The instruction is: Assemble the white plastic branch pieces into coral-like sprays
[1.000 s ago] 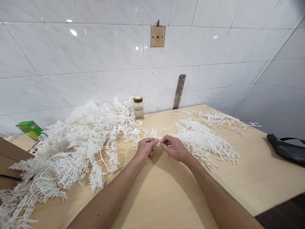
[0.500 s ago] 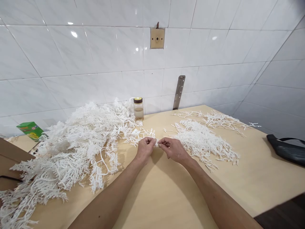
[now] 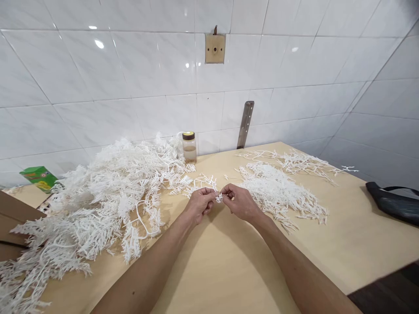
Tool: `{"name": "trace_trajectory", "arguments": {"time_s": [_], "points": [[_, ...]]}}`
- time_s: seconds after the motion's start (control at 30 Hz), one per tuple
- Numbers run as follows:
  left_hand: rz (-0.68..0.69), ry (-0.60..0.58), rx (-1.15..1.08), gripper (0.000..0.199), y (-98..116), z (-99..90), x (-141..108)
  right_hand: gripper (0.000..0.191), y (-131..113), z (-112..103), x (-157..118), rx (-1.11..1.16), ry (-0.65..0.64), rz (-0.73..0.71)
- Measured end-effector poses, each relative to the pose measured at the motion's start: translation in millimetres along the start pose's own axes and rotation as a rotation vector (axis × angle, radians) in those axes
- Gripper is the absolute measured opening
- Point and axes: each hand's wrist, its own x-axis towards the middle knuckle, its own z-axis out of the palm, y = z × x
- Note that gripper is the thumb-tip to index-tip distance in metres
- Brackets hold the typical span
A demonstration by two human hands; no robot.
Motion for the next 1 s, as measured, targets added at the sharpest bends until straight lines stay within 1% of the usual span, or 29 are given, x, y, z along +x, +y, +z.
{"name": "trace_trajectory", "arguments": {"time_s": [0.13, 0.2, 0.27, 0.4, 0.57, 0.63, 0.7, 0.9, 1.0], "points": [[0.106, 0.093, 0.092, 0.032, -5, 1.8, 1, 0.013, -1, -1, 0, -0.001, -0.031, 0.044], [0.151, 0.116, 0.152, 0.027, -7, 2.9, 2, 0.012, -1, -2, 0, 0.054, -0.049, 0.075], [0.167, 0.13, 0.19, 0.025, -9, 3.8, 2, 0.012, 0, -2, 0, 0.127, -0.07, 0.104], [0.154, 0.124, 0.184, 0.024, -7, 5.1, 0, 0.012, 3, -1, 1, 0.237, -0.083, 0.149], [0.052, 0.057, 0.126, 0.025, -7, 5.8, -3, 0.013, 5, 1, 3, 0.206, -0.071, 0.204], [0.028, 0.037, 0.116, 0.026, -9, 5.7, -1, 0.013, 4, 1, 3, 0.167, -0.057, 0.194], [0.028, 0.042, 0.103, 0.028, -12, 5.4, 1, 0.013, 3, 0, 2, 0.13, -0.042, 0.172], [0.134, 0.111, 0.14, 0.027, -13, 4.4, 4, 0.009, -4, 1, -2, 0.091, -0.007, 0.093], [0.154, 0.129, 0.139, 0.026, -13, 5.3, 3, 0.007, -7, 5, -2, 0.063, 0.04, 0.045]]}}
